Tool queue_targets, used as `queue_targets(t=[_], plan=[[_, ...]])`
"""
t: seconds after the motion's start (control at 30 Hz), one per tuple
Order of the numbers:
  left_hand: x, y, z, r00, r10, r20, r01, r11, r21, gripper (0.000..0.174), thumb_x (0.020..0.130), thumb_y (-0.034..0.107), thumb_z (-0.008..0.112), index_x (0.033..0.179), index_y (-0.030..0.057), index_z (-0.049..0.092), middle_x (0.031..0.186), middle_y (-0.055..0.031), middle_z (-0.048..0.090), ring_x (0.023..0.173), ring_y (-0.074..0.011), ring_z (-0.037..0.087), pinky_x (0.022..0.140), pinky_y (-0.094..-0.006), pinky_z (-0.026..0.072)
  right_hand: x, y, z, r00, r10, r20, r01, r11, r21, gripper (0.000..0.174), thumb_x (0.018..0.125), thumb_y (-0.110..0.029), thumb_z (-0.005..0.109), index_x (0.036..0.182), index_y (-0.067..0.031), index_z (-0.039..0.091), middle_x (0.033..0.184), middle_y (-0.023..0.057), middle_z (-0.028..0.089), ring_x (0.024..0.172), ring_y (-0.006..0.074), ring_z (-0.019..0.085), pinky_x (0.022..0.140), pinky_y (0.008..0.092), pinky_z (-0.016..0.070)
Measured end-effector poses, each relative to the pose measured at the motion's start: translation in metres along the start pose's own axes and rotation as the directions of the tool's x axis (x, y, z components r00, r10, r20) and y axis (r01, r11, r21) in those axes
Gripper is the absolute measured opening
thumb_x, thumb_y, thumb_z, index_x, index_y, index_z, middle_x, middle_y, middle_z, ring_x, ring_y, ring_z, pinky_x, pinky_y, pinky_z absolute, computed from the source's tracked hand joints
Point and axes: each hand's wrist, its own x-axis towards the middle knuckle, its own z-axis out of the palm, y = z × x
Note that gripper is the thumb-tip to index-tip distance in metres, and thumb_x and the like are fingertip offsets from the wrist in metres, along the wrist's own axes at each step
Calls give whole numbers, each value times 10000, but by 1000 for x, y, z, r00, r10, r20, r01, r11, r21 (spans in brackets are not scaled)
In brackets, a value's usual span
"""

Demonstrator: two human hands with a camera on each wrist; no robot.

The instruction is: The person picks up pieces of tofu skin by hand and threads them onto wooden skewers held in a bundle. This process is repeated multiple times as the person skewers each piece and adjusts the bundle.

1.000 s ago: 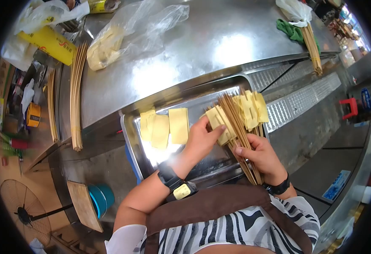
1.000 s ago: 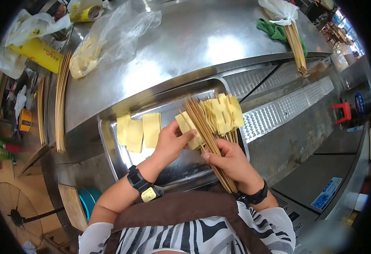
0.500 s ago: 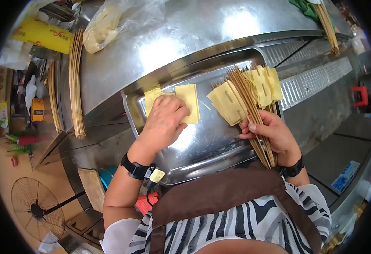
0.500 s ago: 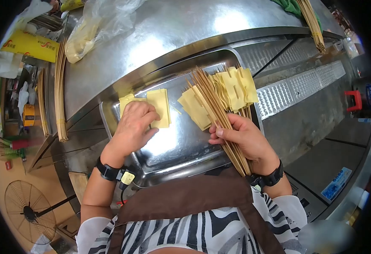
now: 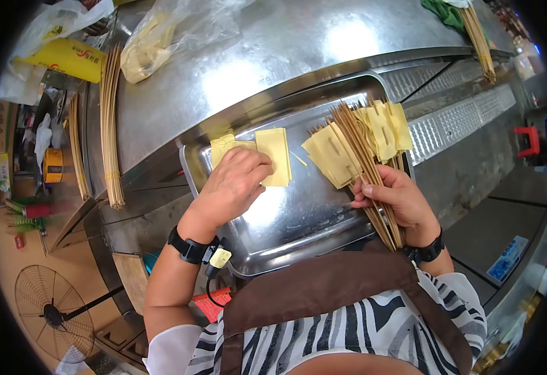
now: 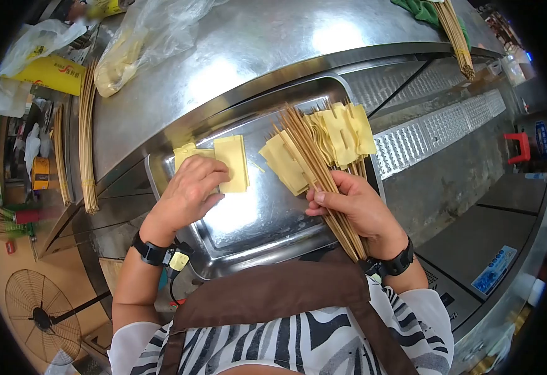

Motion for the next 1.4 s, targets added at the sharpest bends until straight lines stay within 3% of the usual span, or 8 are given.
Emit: queue_targets(t=[0.5, 0.57, 0.6, 0.67, 0.7, 0.8, 0.9, 1.4], plan=[[-2, -6, -3, 999, 12, -48, -20, 988, -155, 76, 788, 103, 663, 821, 35, 665, 945, -70, 648, 870, -249, 604, 779, -350, 476, 0, 1, 1, 1000, 12, -22, -11, 999, 33, 186, 859, -50, 612, 1027, 25, 586, 928, 59, 605, 815, 126, 617, 791, 278, 537], [-1, 5, -1, 885, -463, -57, 365, 764, -532, 137, 880, 166, 610, 909, 32, 611, 919, -70, 625, 795, -182, 617, 741, -313, 502, 0, 1, 2, 1000, 7, -21, -7, 1000, 19, 181, 855, -50, 617, 1019, 21, 588, 912, 50, 603, 804, 121, 615, 793, 274, 534], [3, 5, 3, 884, -462, -67, 361, 767, -530, 137, 880, 166, 610, 909, 32, 611, 919, -70, 625, 795, -182, 617, 741, -313, 502, -1, 0, 2, 1000, 5, -23, -5, 1000, 7, 176, 851, -49, 623, 1010, 17, 591, 896, 41, 602, 793, 115, 613, 794, 270, 531], [13, 5, 12, 682, -732, -11, 186, 189, -964, 218, 952, 228, 522, 988, 14, 537, 923, -85, 618, 804, -159, 629, 718, -300, 531, 0, 1, -1, 1000, 1, -11, -2, 999, -38, 160, 850, -52, 626, 994, 10, 592, 872, 33, 602, 784, 114, 616, 776, 263, 529], [18, 8, 12, 681, -732, -24, 176, 195, -965, 218, 952, 228, 522, 988, 14, 537, 923, -85, 618, 804, -159, 629, 718, -300, 531, 0, 1, -1, 1000, 5, -5, -5, 997, -76, 144, 849, -54, 629, 977, 4, 594, 847, 25, 602, 774, 113, 618, 758, 255, 527], [32, 17, 15, 569, -781, 257, 100, -245, -964, 138, 955, 142, 491, 1008, 14, 497, 994, -172, 629, 899, -249, 651, 806, -358, 532, -1, 1, 1, 1000, -4, -5, 4, 996, -89, 118, 830, -29, 650, 921, -19, 575, 803, 17, 602, 732, 117, 626, 668, 224, 514], [38, 19, 28, 684, -682, 261, 112, -256, -960, 148, 939, 100, 503, 1041, -1, 535, 1037, -169, 632, 898, -235, 653, 823, -360, 531, -2, -1, 2, 1000, 0, -1, 0, 997, -71, 140, 812, -5, 667, 886, -30, 551, 779, 36, 603, 688, 120, 624, 604, 208, 508], [69, 35, 28, 707, -678, 202, 56, -231, -971, 248, 980, 129, 396, 1171, 20, 509, 1088, -145, 624, 980, -239, 637, 861, -365, 523, -4, -9, 10, 998, 59, -12, -60, 990, -129, 172, 804, 7, 669, 869, -40, 517, 747, 28, 577, 656, 102, 599, 548, 206, 506]])
